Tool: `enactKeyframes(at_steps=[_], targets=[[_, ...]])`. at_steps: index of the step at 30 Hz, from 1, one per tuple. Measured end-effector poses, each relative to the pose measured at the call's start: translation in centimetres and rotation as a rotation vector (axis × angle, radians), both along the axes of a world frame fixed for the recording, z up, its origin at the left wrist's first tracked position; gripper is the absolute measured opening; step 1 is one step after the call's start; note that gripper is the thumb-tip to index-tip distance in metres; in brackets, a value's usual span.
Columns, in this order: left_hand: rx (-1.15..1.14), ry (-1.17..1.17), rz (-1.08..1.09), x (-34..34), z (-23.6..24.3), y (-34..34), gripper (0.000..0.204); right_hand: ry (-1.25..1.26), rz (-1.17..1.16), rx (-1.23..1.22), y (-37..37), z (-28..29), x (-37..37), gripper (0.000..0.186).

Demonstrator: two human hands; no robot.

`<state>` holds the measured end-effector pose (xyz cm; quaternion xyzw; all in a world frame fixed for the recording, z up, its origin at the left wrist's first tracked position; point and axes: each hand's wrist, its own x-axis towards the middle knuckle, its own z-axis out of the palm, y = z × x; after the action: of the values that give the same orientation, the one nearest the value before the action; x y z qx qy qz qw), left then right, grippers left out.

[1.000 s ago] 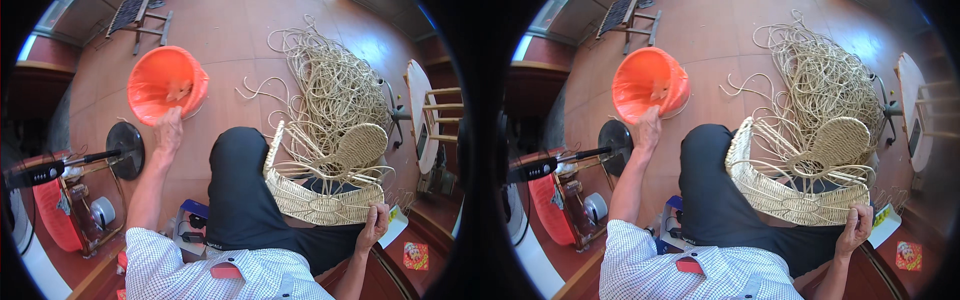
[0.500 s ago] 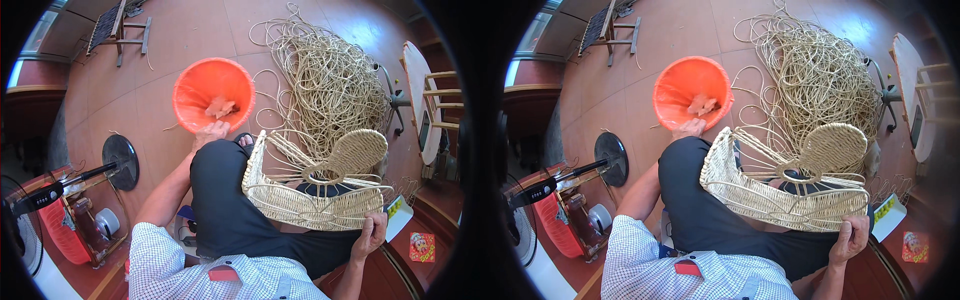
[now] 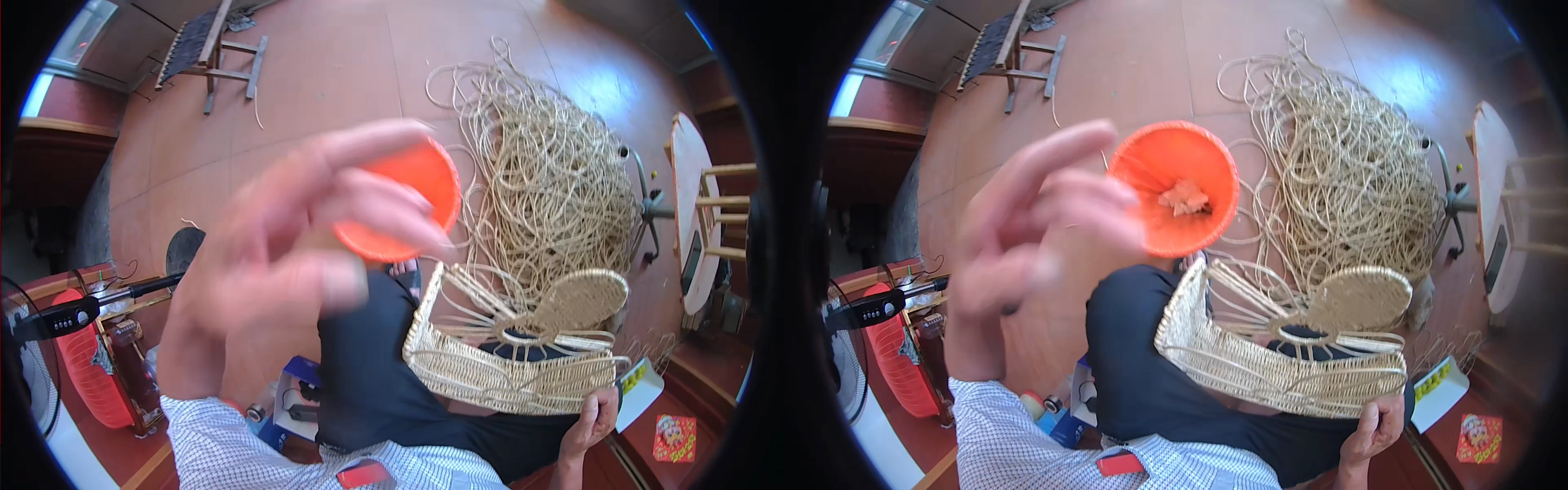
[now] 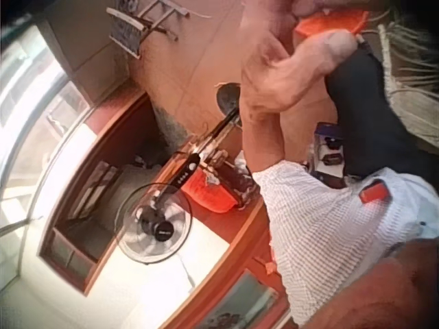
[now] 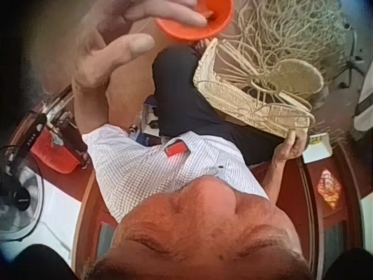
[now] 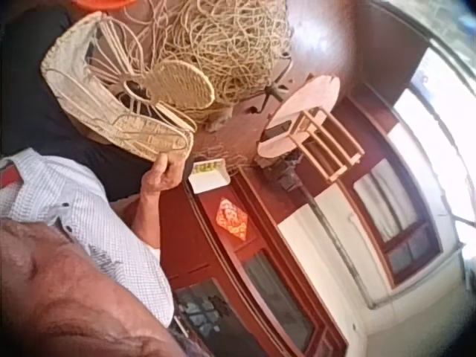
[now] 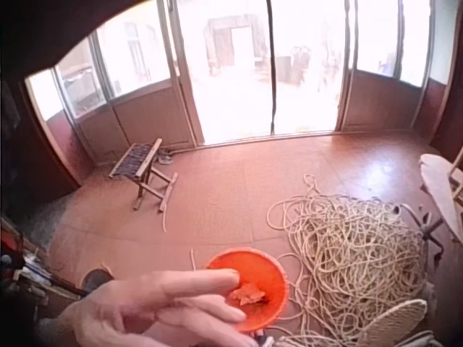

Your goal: Weaving a basket using wicker or straw material.

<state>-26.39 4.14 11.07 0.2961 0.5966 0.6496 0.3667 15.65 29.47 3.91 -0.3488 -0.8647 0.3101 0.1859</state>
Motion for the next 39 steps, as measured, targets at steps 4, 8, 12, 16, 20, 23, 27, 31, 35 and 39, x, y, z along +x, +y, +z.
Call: enactKeyframes(at_steps=[4, 8, 12, 16, 20, 23, 27, 31, 35, 39], targets=[[0.441, 0.303, -0.382, -0.3, 2.7, 0.2, 0.059, 0.013, -0.036, -0.11, 0.0, -1.7, 0.5, 0.026], [0.457, 0.329, -0.336, -0.7, 2.3, 1.1, 0.057, 0.066, -0.151, -0.147, -0.1, -2.0, 2.1, 0.019], [0.422, 0.365, -0.294, -0.7, 4.2, -3.5, 0.055, 0.134, -0.174, -0.17, -0.4, -2.1, 0.0, 0.019], [0.423, 0.36, -0.259, -1.6, 3.9, -1.7, 0.052, 0.116, -0.105, -0.145, -0.2, -0.7, -1.5, 0.016], [0.403, 0.359, -0.229, 0.9, 4.0, -3.0, 0.05, 0.105, -0.038, -0.14, 0.1, 0.4, -2.4, 0.015], [0.397, 0.335, -0.212, 1.5, 3.4, -3.2, 0.048, 0.075, 0.001, -0.132, -0.3, 1.3, -2.4, 0.016], [0.375, 0.323, -0.18, -0.8, 3.4, -5.8, 0.046, 0.053, 0.069, -0.13, -0.2, 1.2, -2.6, 0.019], [0.361, 0.276, -0.159, 1.3, 3.1, -12.5, 0.044, -0.038, 0.04, -0.121, 0.2, 1.2, -1.0, 0.017], [0.357, 0.26, -0.122, 1.7, 2.5, -9.3, 0.042, -0.01, 0.053, -0.049, -0.5, 1.9, -3.3, 0.02], [0.346, 0.238, -0.076, 2.0, 1.9, -7.5, 0.04, -0.01, -0.03, -0.146, -0.4, 1.5, -1.7, 0.019]])
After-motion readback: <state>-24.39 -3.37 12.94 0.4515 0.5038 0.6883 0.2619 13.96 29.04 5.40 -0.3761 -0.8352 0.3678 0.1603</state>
